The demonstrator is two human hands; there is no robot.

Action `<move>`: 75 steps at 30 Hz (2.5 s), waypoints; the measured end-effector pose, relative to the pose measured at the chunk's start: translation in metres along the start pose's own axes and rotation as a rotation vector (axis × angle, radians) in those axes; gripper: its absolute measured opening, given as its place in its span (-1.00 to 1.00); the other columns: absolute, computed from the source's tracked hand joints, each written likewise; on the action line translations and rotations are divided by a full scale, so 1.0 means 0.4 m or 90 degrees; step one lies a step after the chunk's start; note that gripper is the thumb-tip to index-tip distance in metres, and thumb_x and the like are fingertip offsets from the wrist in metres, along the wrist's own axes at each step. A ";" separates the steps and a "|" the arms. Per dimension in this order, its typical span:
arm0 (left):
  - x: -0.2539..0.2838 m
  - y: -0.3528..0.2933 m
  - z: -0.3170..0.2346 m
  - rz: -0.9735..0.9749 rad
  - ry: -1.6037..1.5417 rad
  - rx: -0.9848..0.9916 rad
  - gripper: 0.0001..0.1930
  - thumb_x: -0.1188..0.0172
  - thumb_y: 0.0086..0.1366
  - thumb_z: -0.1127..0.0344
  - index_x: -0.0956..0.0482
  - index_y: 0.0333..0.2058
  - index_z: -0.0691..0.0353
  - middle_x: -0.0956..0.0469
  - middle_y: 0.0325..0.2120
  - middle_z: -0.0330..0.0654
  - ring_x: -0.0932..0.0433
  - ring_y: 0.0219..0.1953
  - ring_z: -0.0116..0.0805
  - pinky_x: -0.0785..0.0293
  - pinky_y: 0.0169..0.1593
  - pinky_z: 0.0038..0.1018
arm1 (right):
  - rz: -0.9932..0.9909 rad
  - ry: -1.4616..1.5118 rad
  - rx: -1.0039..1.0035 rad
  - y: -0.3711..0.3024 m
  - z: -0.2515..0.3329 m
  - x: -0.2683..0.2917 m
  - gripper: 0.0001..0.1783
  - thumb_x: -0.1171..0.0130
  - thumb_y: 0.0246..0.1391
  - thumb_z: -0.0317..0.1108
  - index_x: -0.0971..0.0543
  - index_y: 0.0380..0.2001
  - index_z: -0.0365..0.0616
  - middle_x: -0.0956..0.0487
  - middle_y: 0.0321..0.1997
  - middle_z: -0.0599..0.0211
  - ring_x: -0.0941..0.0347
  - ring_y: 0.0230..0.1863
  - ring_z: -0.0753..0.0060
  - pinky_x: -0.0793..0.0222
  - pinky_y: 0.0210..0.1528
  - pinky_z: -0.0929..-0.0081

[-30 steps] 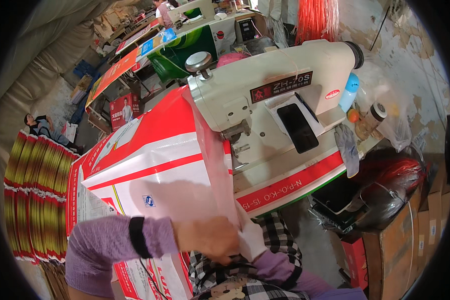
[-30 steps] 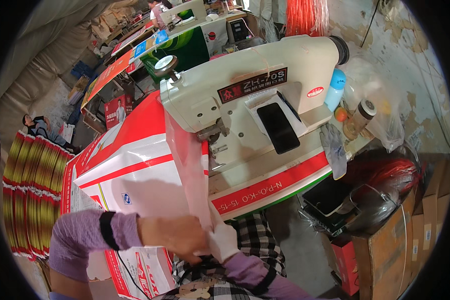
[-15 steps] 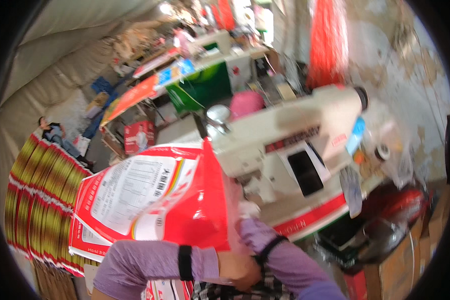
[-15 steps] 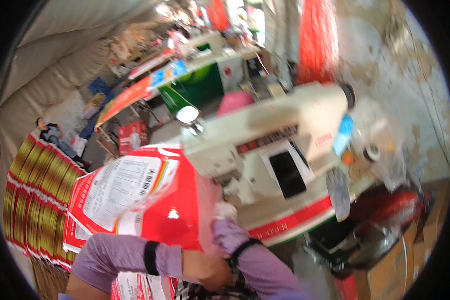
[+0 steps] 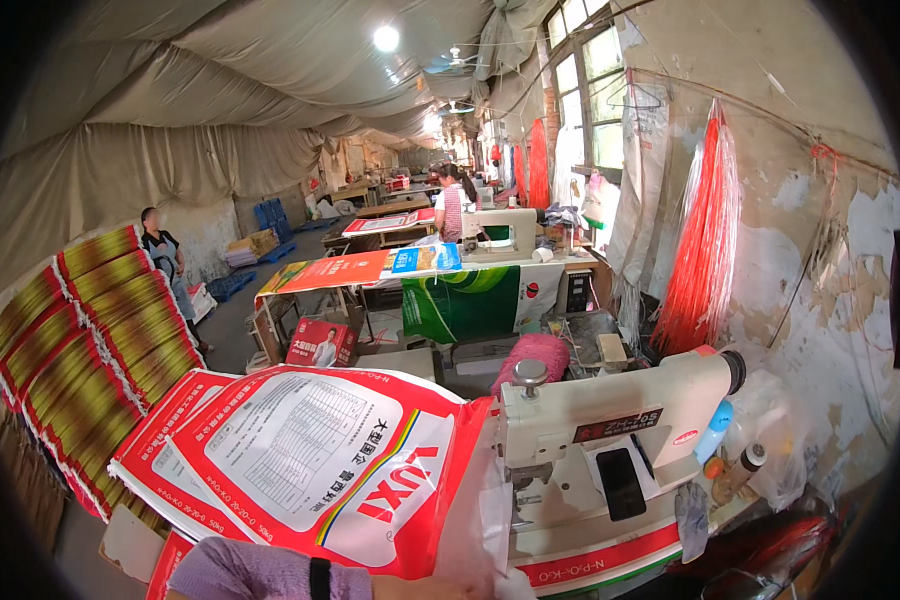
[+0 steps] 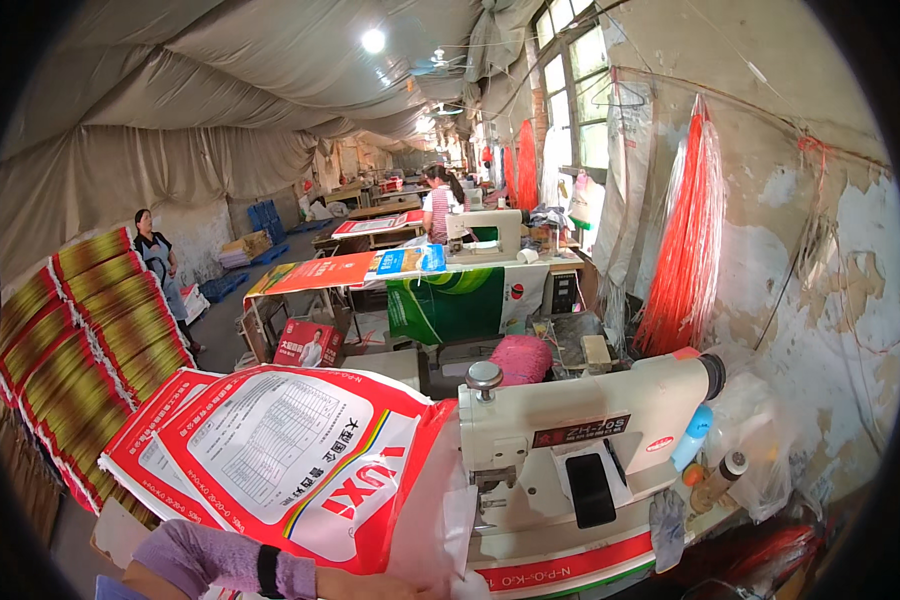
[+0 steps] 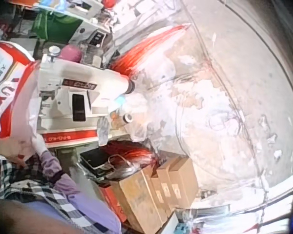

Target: The person is sewing the edges of large plastic fertilizer bags using an industrial sewing machine.

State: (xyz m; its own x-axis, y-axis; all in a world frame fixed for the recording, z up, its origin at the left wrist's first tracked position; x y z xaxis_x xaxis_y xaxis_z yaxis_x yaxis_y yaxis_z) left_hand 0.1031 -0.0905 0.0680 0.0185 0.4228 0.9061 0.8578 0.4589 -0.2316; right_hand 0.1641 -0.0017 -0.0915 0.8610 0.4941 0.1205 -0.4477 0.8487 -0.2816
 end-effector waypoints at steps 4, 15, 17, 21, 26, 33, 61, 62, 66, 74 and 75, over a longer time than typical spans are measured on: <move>-0.165 0.007 0.088 0.175 -0.329 -0.027 -0.53 -0.16 0.21 -0.06 -0.53 -0.07 0.18 -0.59 -0.43 -0.25 -0.54 -0.35 -0.24 -0.50 -0.19 -0.23 | -0.060 0.169 -0.040 -0.024 0.009 -0.011 -0.52 -0.06 0.18 -0.12 -0.55 -0.03 -0.32 -0.61 -0.23 0.26 -0.46 -0.23 0.49 -0.38 -0.14 0.45; -0.034 -0.113 0.120 -0.006 -0.726 0.536 -0.05 -0.45 -0.02 0.20 -0.11 0.30 0.23 -0.62 -0.38 -0.10 -0.58 -0.47 -0.24 -0.57 -0.44 -0.44 | 0.011 0.442 -0.006 0.014 -0.014 -0.007 -0.53 0.11 0.33 -0.13 -0.43 0.09 -0.27 -0.49 0.06 0.27 -0.36 0.07 0.43 -0.28 0.14 0.42; -0.071 -0.119 0.128 0.013 -0.818 0.512 -0.07 -0.44 0.00 0.20 -0.12 0.30 0.22 -0.61 -0.38 -0.11 -0.57 -0.46 -0.28 -0.54 -0.44 -0.46 | -0.016 0.415 0.012 0.020 0.015 -0.009 -0.51 0.07 0.29 -0.15 -0.39 0.13 -0.27 -0.47 0.09 0.23 -0.36 0.08 0.38 -0.29 0.14 0.40; -0.173 -0.096 0.121 0.036 -1.118 0.362 -0.23 -0.36 0.11 0.18 -0.24 0.26 0.20 -0.58 -0.45 -0.19 -0.52 -0.49 -0.45 -0.45 -0.46 -0.52 | -0.101 0.361 0.082 0.010 0.067 0.013 -0.44 0.00 0.23 -0.19 -0.29 0.21 -0.28 -0.42 0.14 0.14 -0.37 0.10 0.29 -0.32 0.14 0.36; -0.154 -0.045 0.153 -0.101 -0.969 0.321 -0.46 -0.29 0.17 0.20 -0.43 0.11 0.23 -0.53 -0.51 -0.26 -0.48 -0.53 -0.51 -0.42 -0.46 -0.51 | -0.143 0.224 0.123 -0.012 0.138 0.061 -0.20 -0.15 0.08 -0.31 -0.06 0.34 -0.23 -0.26 0.29 0.02 -0.28 0.22 0.13 -0.26 0.24 0.25; -0.117 -0.080 0.149 -0.184 -1.045 0.291 -0.69 -0.33 0.07 0.29 -0.53 -0.22 0.26 -0.45 -0.50 -0.28 -0.43 -0.45 -0.46 -0.40 -0.37 -0.48 | -0.119 0.248 0.110 0.005 0.210 0.003 -0.22 -0.19 0.08 -0.25 -0.12 0.30 -0.25 -0.34 0.22 0.09 -0.33 0.17 0.22 -0.27 0.22 0.28; 0.074 -0.027 0.061 -0.207 -0.273 0.091 -0.72 -0.23 0.04 0.09 -0.58 -0.45 0.20 -0.56 -0.58 0.00 -0.51 -0.61 -0.17 -0.40 -0.53 -0.20 | -0.043 0.219 0.083 -0.087 0.176 -0.003 -0.39 -0.15 0.15 -0.30 -0.27 0.23 -0.20 -0.41 0.18 0.18 -0.34 0.17 0.23 -0.25 0.23 0.30; 0.038 -0.007 0.052 -0.168 -0.273 0.076 -0.71 -0.21 0.11 0.09 -0.58 -0.45 0.23 -0.55 -0.58 0.01 -0.52 -0.60 -0.18 -0.41 -0.52 -0.21 | -0.032 0.221 0.073 -0.091 0.160 -0.017 -0.40 -0.15 0.15 -0.30 -0.27 0.23 -0.20 -0.41 0.18 0.18 -0.34 0.17 0.23 -0.25 0.22 0.30; 0.040 0.038 0.030 -0.108 -0.167 0.083 -0.74 -0.18 0.13 0.14 -0.57 -0.47 0.25 -0.54 -0.57 0.00 -0.54 -0.55 -0.17 -0.44 -0.48 -0.23 | 0.010 0.232 0.025 -0.145 0.105 -0.070 -0.42 -0.15 0.15 -0.30 -0.29 0.22 -0.19 -0.42 0.18 0.19 -0.34 0.17 0.24 -0.26 0.22 0.30; 0.083 0.182 -0.030 -0.317 0.107 0.041 -0.86 -0.16 0.02 0.27 -0.56 -0.56 0.21 -0.52 -0.54 -0.03 -0.54 -0.45 -0.11 -0.45 -0.40 -0.25 | 0.059 0.267 -0.111 -0.312 0.014 -0.132 -0.45 -0.14 0.17 -0.30 -0.33 0.20 -0.18 -0.43 0.17 0.21 -0.35 0.17 0.25 -0.27 0.21 0.30; 0.093 0.130 -0.019 -0.502 0.186 0.047 -0.88 -0.16 0.00 0.29 -0.56 -0.57 0.21 -0.52 -0.54 -0.03 -0.54 -0.43 -0.10 -0.46 -0.39 -0.25 | 0.132 0.241 -0.130 -0.307 0.006 -0.168 -0.46 -0.14 0.17 -0.30 -0.33 0.20 -0.18 -0.44 0.17 0.21 -0.35 0.17 0.26 -0.27 0.21 0.30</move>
State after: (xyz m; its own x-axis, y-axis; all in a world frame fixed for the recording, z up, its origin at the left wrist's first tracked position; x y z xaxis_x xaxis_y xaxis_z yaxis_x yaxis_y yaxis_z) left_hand 0.1521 -0.0568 0.0921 -0.4300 -0.2575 0.8653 0.6397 0.5895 0.4933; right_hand 0.1608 -0.1388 -0.0627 0.8032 0.5129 -0.3031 -0.5951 0.6665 -0.4491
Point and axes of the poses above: each hand's wrist, its own y-axis towards the middle knuckle, its own x-axis out of the back of the hand, z = x × y, the point moved 9 cm from there along y, towards the middle knuckle
